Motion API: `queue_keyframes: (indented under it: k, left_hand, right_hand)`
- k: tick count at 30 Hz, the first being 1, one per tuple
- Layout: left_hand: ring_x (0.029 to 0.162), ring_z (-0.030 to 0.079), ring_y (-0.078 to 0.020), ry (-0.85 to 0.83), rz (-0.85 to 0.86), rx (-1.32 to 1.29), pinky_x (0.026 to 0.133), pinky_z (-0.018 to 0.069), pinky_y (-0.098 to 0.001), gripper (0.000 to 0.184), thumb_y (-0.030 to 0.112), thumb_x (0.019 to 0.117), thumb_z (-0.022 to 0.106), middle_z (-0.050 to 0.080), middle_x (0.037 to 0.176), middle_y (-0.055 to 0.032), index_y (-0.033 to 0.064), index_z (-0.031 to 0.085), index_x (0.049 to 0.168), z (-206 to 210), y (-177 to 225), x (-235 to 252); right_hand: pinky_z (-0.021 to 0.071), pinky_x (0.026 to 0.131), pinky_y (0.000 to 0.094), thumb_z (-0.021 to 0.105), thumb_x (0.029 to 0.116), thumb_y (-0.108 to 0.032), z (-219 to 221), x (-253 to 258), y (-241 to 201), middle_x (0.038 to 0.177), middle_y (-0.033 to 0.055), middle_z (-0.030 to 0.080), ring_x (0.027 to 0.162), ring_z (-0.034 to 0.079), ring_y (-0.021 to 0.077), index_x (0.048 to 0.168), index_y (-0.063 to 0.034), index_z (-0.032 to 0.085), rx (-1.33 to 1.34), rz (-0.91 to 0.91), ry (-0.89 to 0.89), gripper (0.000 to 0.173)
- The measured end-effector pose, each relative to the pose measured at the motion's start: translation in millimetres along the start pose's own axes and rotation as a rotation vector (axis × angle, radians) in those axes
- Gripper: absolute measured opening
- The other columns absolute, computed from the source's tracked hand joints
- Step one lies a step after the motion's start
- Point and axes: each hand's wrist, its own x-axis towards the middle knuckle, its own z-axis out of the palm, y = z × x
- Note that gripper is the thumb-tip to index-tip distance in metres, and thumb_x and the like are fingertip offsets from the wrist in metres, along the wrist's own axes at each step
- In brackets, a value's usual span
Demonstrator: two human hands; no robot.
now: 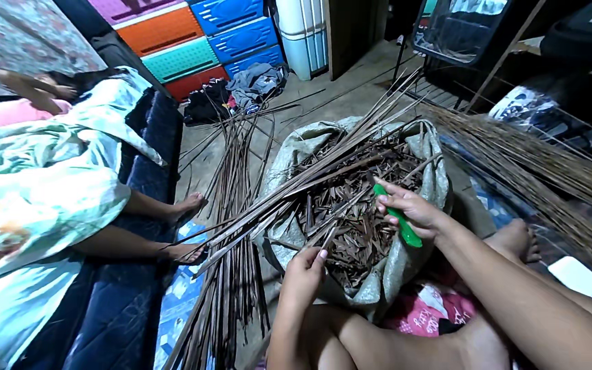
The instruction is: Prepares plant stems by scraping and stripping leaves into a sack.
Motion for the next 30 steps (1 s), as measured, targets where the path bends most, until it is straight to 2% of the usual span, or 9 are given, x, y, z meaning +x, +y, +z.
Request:
queue_keyframes:
  k: [10, 12, 14, 18, 20, 22, 23, 26, 30]
  left_hand:
    - [0.061, 0.057, -0.008, 0.025, -0.029, 0.096, 0.064, 0.0499, -0.0306, 0.027, 0.026, 0.1079, 0.053, 0.065, 0.072, 0.0024, 0.0111, 0.074, 0.116, -3, -2, 1]
    - [0.067, 0.061, -0.0096, 0.041, -0.037, 0.13, 0.071, 0.0522, -0.0337, 0.028, 0.027, 0.1078, 0.054, 0.07, 0.079, 0.0006, 0.0113, 0.073, 0.121, -3, -1, 2]
    - [0.074, 0.065, -0.0125, 0.058, -0.032, 0.169, 0.076, 0.0536, -0.0369, 0.029, 0.025, 0.1077, 0.054, 0.072, 0.086, -0.0025, 0.0101, 0.072, 0.125, -2, 1, 3]
    - [0.08, 0.069, -0.0178, 0.094, -0.032, 0.202, 0.082, 0.0547, -0.0411, 0.031, 0.021, 0.1071, 0.055, 0.074, 0.091, -0.0072, 0.0093, 0.069, 0.131, 0, 2, 4]
    - [0.081, 0.069, -0.0178, 0.11, -0.036, 0.213, 0.082, 0.0548, -0.0414, 0.031, 0.021, 0.1071, 0.055, 0.075, 0.092, -0.0066, 0.0111, 0.07, 0.132, 0, 2, 4]
    - [0.083, 0.07, -0.0186, 0.132, -0.047, 0.219, 0.084, 0.055, -0.0427, 0.031, 0.021, 0.1069, 0.055, 0.076, 0.093, -0.0066, 0.0123, 0.07, 0.132, 0, 3, 4]
    - [0.084, 0.07, -0.0189, 0.147, -0.059, 0.225, 0.084, 0.0548, -0.0434, 0.031, 0.022, 0.107, 0.055, 0.076, 0.094, -0.0063, 0.0129, 0.07, 0.132, 0, 4, 5]
    - [0.09, 0.072, -0.0226, 0.189, -0.072, 0.243, 0.088, 0.0557, -0.048, 0.032, 0.026, 0.1072, 0.056, 0.077, 0.1, -0.0083, 0.0123, 0.071, 0.132, 4, 5, 6]
    - [0.091, 0.072, -0.025, 0.226, -0.064, 0.264, 0.088, 0.055, -0.0506, 0.03, 0.022, 0.1064, 0.056, 0.075, 0.102, -0.0109, 0.0107, 0.072, 0.128, 9, 8, 4]
  right_hand:
    - [0.0442, 0.047, 0.0191, 0.042, 0.1124, -0.016, -39, 17, -25, 0.082, -0.0008, 0.057, 0.054, 0.05, 0.0057, 0.162, -0.0233, 0.027, -0.031, -0.09, 0.247, 0.053]
    - [0.0458, 0.048, 0.0198, 0.042, 0.1117, -0.015, -32, 9, -20, 0.087, 0.001, 0.06, 0.055, 0.052, 0.0058, 0.163, -0.0174, 0.023, -0.167, -0.075, 0.215, 0.055]
    - [0.047, 0.049, 0.0213, 0.051, 0.108, -0.011, -15, -3, -13, 0.095, 0.0051, 0.061, 0.056, 0.052, 0.0066, 0.164, -0.0138, 0.022, -0.343, 0.008, 0.147, 0.063]
    - [0.0546, 0.056, 0.0327, 0.06, 0.1043, -0.011, 25, -17, 6, 0.108, 0.0157, 0.062, 0.058, 0.058, 0.0159, 0.164, -0.0186, 0.025, -0.726, 0.192, 0.007, 0.07]
    - [0.059, 0.07, 0.0416, 0.059, 0.1041, -0.014, 42, -24, 15, 0.119, 0.0201, 0.064, 0.075, 0.067, 0.0236, 0.164, -0.0185, 0.028, -0.876, 0.17, -0.06, 0.068]
    - [0.0528, 0.099, 0.0508, 0.057, 0.1051, -0.019, 57, -35, 24, 0.137, 0.0206, 0.063, 0.111, 0.068, 0.0309, 0.164, -0.017, 0.032, -0.956, 0.071, -0.111, 0.064]
    - [0.0492, 0.105, 0.0546, 0.054, 0.1068, -0.023, 63, -39, 30, 0.139, 0.0199, 0.063, 0.12, 0.066, 0.0338, 0.163, -0.0176, 0.034, -0.99, 0.007, -0.122, 0.06]
    - [0.0482, 0.106, 0.0578, 0.045, 0.111, -0.031, 86, -49, 42, 0.141, 0.018, 0.064, 0.124, 0.065, 0.0367, 0.161, -0.0184, 0.039, -1.086, -0.1, -0.126, 0.052]
    - [0.0515, 0.101, 0.0573, 0.042, 0.1122, -0.03, 111, -52, 52, 0.138, 0.0198, 0.064, 0.118, 0.067, 0.039, 0.161, -0.0151, 0.037, -1.156, -0.019, -0.111, 0.051]
